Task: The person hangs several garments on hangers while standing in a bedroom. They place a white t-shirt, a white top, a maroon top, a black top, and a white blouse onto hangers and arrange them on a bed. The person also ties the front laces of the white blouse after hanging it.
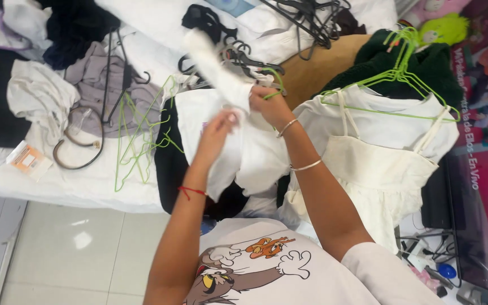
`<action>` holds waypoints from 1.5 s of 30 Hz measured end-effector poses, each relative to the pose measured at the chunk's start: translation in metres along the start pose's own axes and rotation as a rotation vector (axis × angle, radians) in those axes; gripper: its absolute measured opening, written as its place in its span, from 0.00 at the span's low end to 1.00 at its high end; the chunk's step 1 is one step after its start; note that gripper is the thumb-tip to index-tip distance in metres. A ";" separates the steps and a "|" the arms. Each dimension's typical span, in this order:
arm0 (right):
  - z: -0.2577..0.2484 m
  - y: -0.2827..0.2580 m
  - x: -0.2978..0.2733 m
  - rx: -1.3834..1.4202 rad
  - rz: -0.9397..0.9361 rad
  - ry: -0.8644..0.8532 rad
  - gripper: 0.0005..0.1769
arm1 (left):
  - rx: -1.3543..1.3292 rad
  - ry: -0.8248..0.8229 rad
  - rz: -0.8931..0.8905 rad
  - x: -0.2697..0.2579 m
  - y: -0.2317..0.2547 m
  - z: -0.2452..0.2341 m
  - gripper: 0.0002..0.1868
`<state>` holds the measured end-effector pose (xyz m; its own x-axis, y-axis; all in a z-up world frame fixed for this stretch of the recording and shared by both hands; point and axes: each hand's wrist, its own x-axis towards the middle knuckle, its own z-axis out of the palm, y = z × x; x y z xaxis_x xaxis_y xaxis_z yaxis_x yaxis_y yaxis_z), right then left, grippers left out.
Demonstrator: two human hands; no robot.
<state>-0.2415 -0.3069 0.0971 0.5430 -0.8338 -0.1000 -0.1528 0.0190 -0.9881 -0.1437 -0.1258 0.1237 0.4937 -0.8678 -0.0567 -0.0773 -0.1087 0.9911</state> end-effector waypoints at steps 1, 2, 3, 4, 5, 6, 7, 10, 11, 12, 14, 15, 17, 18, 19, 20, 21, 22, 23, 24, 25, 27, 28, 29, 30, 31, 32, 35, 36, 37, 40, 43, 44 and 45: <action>-0.008 -0.042 -0.027 -0.015 0.061 -0.175 0.07 | 0.195 0.039 0.175 0.000 0.037 -0.009 0.18; -0.015 -0.085 -0.054 -0.029 0.123 -0.350 0.13 | 0.387 0.080 0.352 -0.001 0.073 -0.019 0.29; -0.025 -0.109 -0.070 -0.026 0.123 -0.333 0.13 | 0.385 0.064 0.359 0.001 0.094 -0.025 0.29; -0.034 -0.133 -0.086 -0.029 0.118 -0.371 0.13 | 0.662 0.025 0.337 0.003 0.115 -0.032 0.39; -0.043 -0.159 -0.102 -0.029 0.109 -0.404 0.14 | 0.942 -0.017 0.320 0.006 0.138 -0.040 0.50; -0.053 -0.162 -0.110 -0.023 0.105 -0.383 0.14 | 0.944 -0.033 0.338 0.015 0.117 -0.057 0.50; -0.063 -0.165 -0.120 -0.073 0.079 -0.367 0.13 | 0.922 -0.078 0.352 0.026 0.096 -0.073 0.29; -0.091 -0.177 -0.157 -0.100 0.054 -0.233 0.10 | 0.805 -0.138 0.367 0.040 0.061 -0.115 0.10; -0.099 -0.181 -0.171 -0.087 0.051 -0.155 0.08 | 0.711 -0.121 0.341 0.043 0.055 -0.127 0.13; -0.105 -0.183 -0.186 -0.079 0.055 -0.114 0.08 | 0.710 -0.158 0.362 0.041 0.057 -0.130 0.13; -0.111 -0.187 -0.215 -0.176 0.087 -0.070 0.08 | 0.576 -0.141 0.158 0.036 0.060 -0.140 0.17; -0.111 -0.192 -0.230 -0.168 0.090 -0.037 0.08 | 0.579 -0.171 0.173 0.021 0.093 -0.131 0.17; -0.109 -0.203 -0.260 -0.180 0.133 0.045 0.09 | 0.504 -0.309 0.402 -0.013 0.157 -0.114 0.32; -0.108 -0.218 -0.273 -0.174 0.135 0.077 0.09 | 0.502 -0.338 0.418 -0.025 0.182 -0.093 0.32; -0.106 -0.229 -0.287 -0.203 0.135 0.096 0.09 | 0.462 -0.495 0.491 -0.041 0.203 -0.074 0.32; -0.103 -0.240 -0.302 -0.233 0.135 0.115 0.09 | 0.417 -0.652 0.562 -0.060 0.223 -0.056 0.32; -0.106 -0.239 -0.317 -0.227 0.146 0.141 0.09 | 0.412 -0.680 0.567 -0.068 0.216 -0.040 0.32; -0.109 -0.238 -0.333 -0.260 0.134 0.231 0.07 | 0.578 -0.772 0.611 -0.077 0.210 -0.024 0.20; -0.113 -0.239 -0.348 -0.296 0.116 0.324 0.06 | 0.746 -0.856 0.667 -0.084 0.205 -0.007 0.09; -0.118 -0.239 -0.361 -0.295 0.122 0.353 0.06 | 0.739 -0.880 0.685 -0.090 0.204 0.007 0.09; -0.123 -0.238 -0.376 -0.354 0.097 0.474 0.04 | 0.669 -0.954 0.692 -0.097 0.203 0.022 0.07; -0.139 -0.224 -0.386 -0.416 0.084 0.612 0.02 | 0.590 -1.047 0.705 -0.106 0.188 0.053 0.16; -0.152 -0.209 -0.382 -0.545 -0.039 0.776 0.03 | 0.456 -1.022 0.659 -0.106 0.175 0.071 0.16; -0.165 -0.195 -0.377 -0.677 -0.169 0.930 0.05 | 0.325 -0.992 0.611 -0.106 0.162 0.089 0.17; -0.168 -0.183 -0.375 -0.683 -0.161 0.944 0.05 | 0.318 -1.007 0.615 -0.105 0.153 0.099 0.17; -0.173 -0.173 -0.369 -0.800 -0.227 0.935 0.09 | 0.259 -0.952 0.540 -0.101 0.146 0.111 0.17; -0.181 -0.163 -0.362 -0.918 -0.293 0.922 0.14 | 0.201 -0.897 0.465 -0.096 0.139 0.123 0.17; -0.173 -0.146 -0.352 -0.850 -0.261 0.947 0.25 | 0.158 -0.830 0.512 -0.068 0.118 0.153 0.17; -0.174 -0.131 -0.344 -0.853 -0.261 0.946 0.25 | 0.155 -0.829 0.512 -0.057 0.113 0.162 0.17; -0.178 -0.119 -0.334 -0.776 -0.252 0.920 0.26 | 0.178 -0.798 0.458 -0.044 0.111 0.172 0.12; -0.185 -0.109 -0.300 -0.636 -0.213 0.884 0.29 | 0.215 -0.708 0.378 0.010 0.079 0.210 0.17; -0.208 -0.092 -0.254 -0.542 -0.122 0.842 0.29 | 0.256 -0.602 0.302 0.073 0.060 0.239 0.17; -0.219 -0.084 -0.238 -0.521 -0.064 0.823 0.27 | 0.274 -0.565 0.265 0.094 0.058 0.247 0.17; -0.228 -0.079 -0.223 -0.528 -0.087 0.810 0.27 | 0.267 -0.541 0.275 0.119 0.040 0.260 0.17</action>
<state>-0.5384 -0.2485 0.2242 -0.1332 -0.9516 0.2769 -0.5969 -0.1460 -0.7889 -0.3137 -0.3594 0.1255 -0.0740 -0.9946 0.0725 -0.3853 0.0955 0.9178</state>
